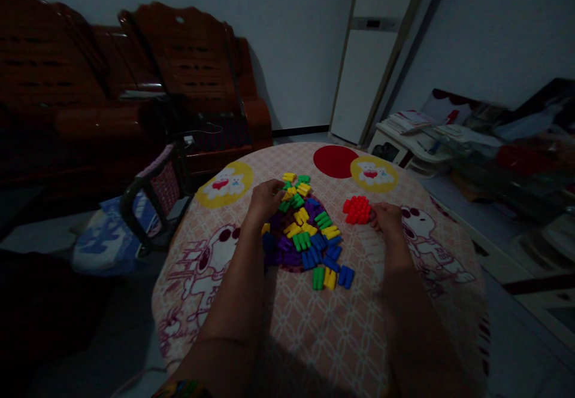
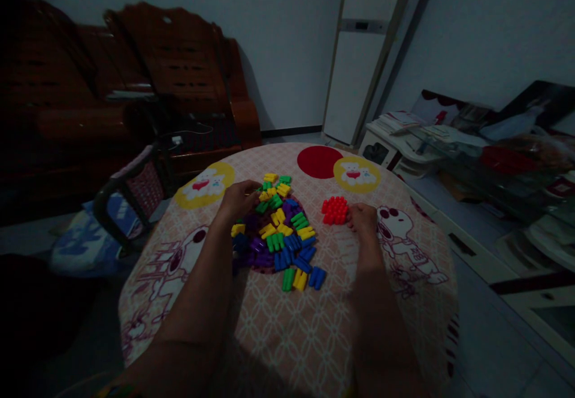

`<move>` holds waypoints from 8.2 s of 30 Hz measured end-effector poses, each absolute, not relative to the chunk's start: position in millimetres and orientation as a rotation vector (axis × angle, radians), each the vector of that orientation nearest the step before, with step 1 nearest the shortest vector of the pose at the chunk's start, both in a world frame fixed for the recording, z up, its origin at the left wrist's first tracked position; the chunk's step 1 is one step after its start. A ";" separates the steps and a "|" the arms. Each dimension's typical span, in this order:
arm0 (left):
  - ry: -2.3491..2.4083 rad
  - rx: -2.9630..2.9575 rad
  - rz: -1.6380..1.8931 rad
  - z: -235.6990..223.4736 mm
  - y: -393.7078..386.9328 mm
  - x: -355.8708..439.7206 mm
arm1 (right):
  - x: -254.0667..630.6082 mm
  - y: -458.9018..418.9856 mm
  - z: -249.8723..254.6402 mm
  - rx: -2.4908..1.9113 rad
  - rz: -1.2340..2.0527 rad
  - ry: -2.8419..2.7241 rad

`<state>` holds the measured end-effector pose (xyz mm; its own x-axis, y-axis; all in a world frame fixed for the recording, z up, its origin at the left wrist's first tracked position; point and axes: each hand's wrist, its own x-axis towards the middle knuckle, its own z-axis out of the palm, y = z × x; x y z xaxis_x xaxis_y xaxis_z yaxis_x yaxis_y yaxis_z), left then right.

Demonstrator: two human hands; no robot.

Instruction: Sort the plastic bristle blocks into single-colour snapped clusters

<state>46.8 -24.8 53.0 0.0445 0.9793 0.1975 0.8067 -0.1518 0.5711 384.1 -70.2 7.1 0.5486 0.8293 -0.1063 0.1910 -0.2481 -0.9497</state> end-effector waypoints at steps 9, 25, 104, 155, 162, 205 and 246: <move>1.710 2.029 0.872 60.9 -36.1 77.3 | 385.6 -68.0 6.8 -1.663 0.800 -0.714; 1.653 2.155 0.374 33.6 -37.2 91.6 | 341.3 -86.4 68.7 -1.599 0.795 -1.424; 1.470 2.062 0.591 18.6 -25.9 85.6 | 426.8 -83.7 30.7 -2.141 0.164 -1.318; 1.081 1.828 1.065 51.2 -55.4 131.6 | 319.3 -88.6 73.2 -1.396 0.917 -1.442; 1.390 2.035 0.841 56.2 -43.4 97.8 | 399.3 -78.1 59.8 -1.648 0.373 -0.988; 1.510 2.305 -0.081 61.7 -49.8 88.1 | 437.4 -79.8 28.6 -1.972 -0.306 -1.100; 1.855 2.265 0.521 24.4 0.0 124.0 | 369.4 -70.6 39.9 -1.600 0.026 -1.392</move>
<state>124.0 0.0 24.4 0.1661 0.9729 0.1608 0.9145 -0.2130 0.3439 369.4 -70.6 39.9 0.3439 0.7646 0.5451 0.7435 0.1329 -0.6554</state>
